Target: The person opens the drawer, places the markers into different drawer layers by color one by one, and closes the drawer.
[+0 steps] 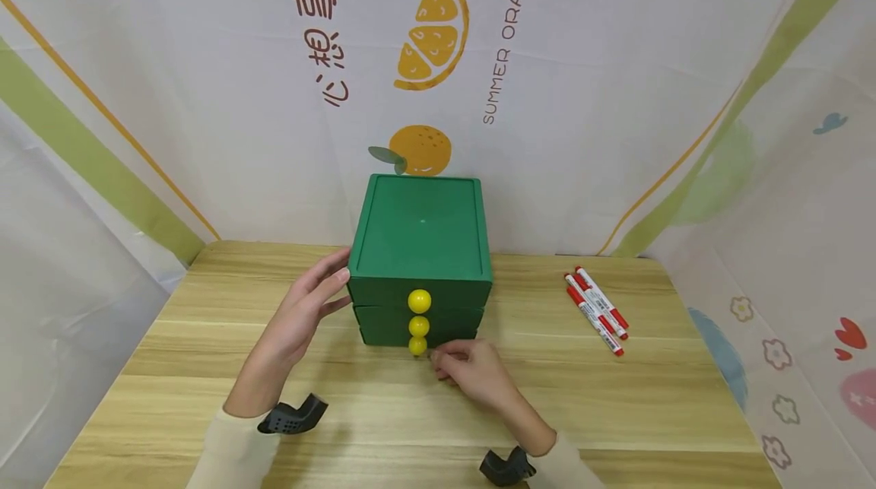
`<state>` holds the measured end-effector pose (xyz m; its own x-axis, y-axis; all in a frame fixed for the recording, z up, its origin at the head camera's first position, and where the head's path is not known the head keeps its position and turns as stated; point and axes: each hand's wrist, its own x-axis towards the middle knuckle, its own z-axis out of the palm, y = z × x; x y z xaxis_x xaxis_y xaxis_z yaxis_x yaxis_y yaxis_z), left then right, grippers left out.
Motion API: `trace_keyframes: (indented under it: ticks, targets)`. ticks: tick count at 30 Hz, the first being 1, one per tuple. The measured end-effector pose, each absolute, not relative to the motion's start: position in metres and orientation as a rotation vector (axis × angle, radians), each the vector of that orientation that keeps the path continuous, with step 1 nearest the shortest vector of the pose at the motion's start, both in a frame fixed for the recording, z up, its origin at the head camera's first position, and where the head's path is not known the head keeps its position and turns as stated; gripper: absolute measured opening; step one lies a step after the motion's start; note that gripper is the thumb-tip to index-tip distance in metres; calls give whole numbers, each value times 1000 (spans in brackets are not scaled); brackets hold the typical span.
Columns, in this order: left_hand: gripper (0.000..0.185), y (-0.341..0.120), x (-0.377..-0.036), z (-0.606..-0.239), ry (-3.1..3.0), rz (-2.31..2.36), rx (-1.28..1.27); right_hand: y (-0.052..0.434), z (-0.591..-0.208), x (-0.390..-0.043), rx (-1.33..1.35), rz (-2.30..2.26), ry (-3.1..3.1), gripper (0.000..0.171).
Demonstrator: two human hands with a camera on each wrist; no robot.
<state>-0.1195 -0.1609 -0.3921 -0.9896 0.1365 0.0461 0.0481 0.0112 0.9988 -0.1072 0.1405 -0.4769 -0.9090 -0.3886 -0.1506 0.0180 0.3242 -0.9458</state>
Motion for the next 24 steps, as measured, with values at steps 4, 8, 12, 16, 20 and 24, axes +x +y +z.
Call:
trace_keyframes:
  ticks: [4, 8, 12, 16, 20, 24]
  targets:
    - [62, -160, -120, -393, 2192, 2155, 196, 124, -486, -106, -232, -1711, 2116, 34]
    - [63, -159, -120, -394, 2189, 2158, 197, 114, -494, -108, -94, -1790, 1983, 42]
    - [62, -158, -121, -394, 2184, 2162, 198, 108, -499, -110, -14, -1833, 1877, 48]
    - [62, -158, -121, -394, 2184, 2165, 197, 106, -500, -111, 31, -1843, 1804, 47]
    - [63, -159, -121, -395, 2184, 2168, 197, 105, -499, -109, 44, -1842, 1783, 44]
    - [63, -161, -120, -394, 2186, 2171, 198, 105, -497, -104, 15, -1831, 1772, 44]
